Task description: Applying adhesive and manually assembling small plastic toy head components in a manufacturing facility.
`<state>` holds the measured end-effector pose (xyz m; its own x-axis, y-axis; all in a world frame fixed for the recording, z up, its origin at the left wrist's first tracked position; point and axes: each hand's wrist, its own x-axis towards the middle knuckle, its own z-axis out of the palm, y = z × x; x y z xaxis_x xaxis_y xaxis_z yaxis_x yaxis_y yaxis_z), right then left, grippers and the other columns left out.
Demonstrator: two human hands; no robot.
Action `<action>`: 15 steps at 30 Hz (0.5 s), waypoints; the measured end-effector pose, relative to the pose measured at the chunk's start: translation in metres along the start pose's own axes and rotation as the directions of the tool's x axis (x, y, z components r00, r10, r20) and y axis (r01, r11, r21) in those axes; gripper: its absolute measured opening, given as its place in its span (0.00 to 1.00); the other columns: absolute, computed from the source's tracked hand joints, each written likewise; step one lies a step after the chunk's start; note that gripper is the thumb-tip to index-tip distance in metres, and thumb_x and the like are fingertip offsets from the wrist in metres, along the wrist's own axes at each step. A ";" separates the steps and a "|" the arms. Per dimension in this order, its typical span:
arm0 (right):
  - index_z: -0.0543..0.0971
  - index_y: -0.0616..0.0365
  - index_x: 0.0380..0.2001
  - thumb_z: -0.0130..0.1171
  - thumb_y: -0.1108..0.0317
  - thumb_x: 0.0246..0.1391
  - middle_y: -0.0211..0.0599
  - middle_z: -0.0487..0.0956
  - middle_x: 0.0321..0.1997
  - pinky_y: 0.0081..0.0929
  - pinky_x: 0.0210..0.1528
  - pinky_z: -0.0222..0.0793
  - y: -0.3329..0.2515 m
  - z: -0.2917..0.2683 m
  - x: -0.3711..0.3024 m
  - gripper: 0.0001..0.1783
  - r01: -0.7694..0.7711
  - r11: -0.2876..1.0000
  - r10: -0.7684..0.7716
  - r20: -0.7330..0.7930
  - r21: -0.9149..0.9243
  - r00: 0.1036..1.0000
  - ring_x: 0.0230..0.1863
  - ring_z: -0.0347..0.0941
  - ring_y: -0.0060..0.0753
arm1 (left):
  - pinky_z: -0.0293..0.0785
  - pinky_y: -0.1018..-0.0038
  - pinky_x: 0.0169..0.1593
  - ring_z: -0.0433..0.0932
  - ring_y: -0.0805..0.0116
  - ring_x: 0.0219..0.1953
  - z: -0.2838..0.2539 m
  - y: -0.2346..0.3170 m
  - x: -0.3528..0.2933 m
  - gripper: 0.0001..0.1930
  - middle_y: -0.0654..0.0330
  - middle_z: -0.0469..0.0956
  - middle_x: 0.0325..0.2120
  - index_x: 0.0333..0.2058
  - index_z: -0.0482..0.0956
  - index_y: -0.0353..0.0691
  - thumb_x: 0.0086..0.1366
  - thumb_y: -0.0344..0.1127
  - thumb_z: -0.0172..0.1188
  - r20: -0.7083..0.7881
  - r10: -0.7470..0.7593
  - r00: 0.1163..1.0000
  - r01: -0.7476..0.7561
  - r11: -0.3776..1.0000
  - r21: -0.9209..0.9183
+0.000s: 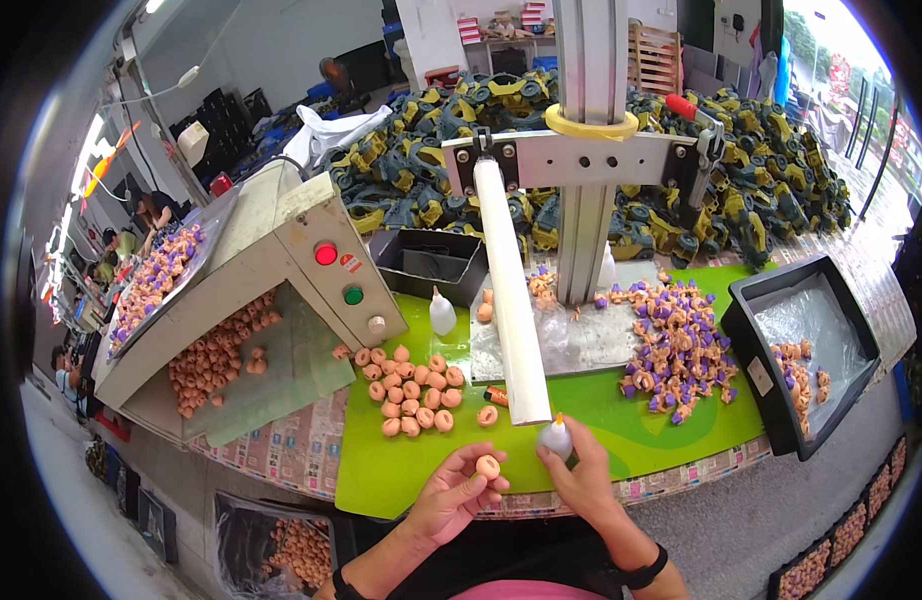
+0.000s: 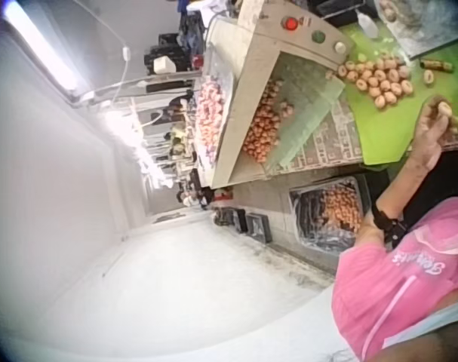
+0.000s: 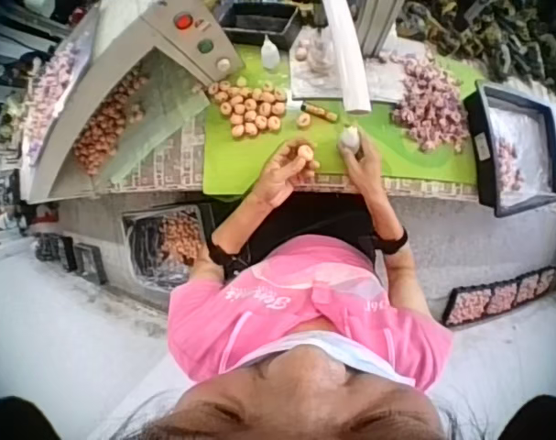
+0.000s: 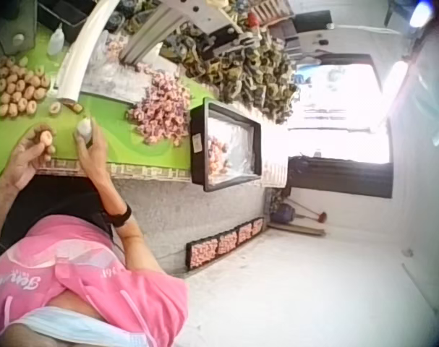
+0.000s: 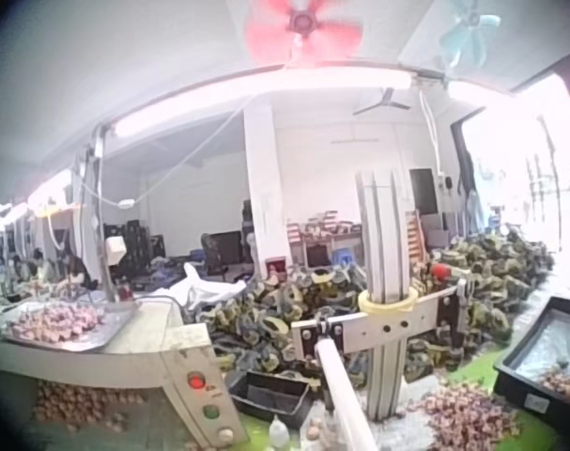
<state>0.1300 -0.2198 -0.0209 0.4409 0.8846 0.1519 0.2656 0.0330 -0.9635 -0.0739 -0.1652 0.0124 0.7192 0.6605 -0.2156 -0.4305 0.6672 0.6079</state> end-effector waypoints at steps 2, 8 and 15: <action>0.74 0.61 0.51 0.67 0.71 0.47 0.46 0.78 0.43 0.31 0.48 0.69 -0.020 -0.010 -0.006 0.26 0.060 0.996 -0.058 0.030 -0.061 0.998 0.45 0.76 0.43 | 0.75 0.75 0.50 0.76 0.69 0.47 -0.005 -0.003 0.000 0.20 0.58 0.73 0.49 0.58 0.67 0.41 0.68 0.27 0.54 0.005 -0.007 1.000 0.007 1.000 -0.014; 0.73 0.61 0.51 0.72 0.69 0.44 0.38 0.77 0.40 0.26 0.43 0.70 -0.049 -0.038 -0.033 0.30 0.044 0.999 -0.044 0.071 -0.004 0.997 0.41 0.74 0.29 | 0.76 0.74 0.51 0.77 0.69 0.47 -0.013 -0.013 0.003 0.18 0.56 0.74 0.50 0.58 0.67 0.41 0.70 0.30 0.52 0.073 -0.038 0.997 0.047 0.991 -0.123; 0.74 0.60 0.36 0.77 0.71 0.37 0.32 0.75 0.36 0.24 0.39 0.71 -0.037 -0.033 -0.041 0.24 -0.057 0.983 0.070 -0.066 0.172 0.995 0.37 0.74 0.25 | 0.75 0.74 0.50 0.77 0.71 0.46 -0.006 -0.017 0.010 0.20 0.57 0.75 0.48 0.59 0.65 0.39 0.69 0.33 0.53 -0.023 -0.062 0.998 0.061 0.997 -0.053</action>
<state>0.1302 -0.2723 0.0157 0.5142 0.8519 0.0987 0.0884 0.0618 -0.9942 -0.0625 -0.1676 -0.0050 0.7318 0.6254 -0.2707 -0.4138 0.7234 0.5526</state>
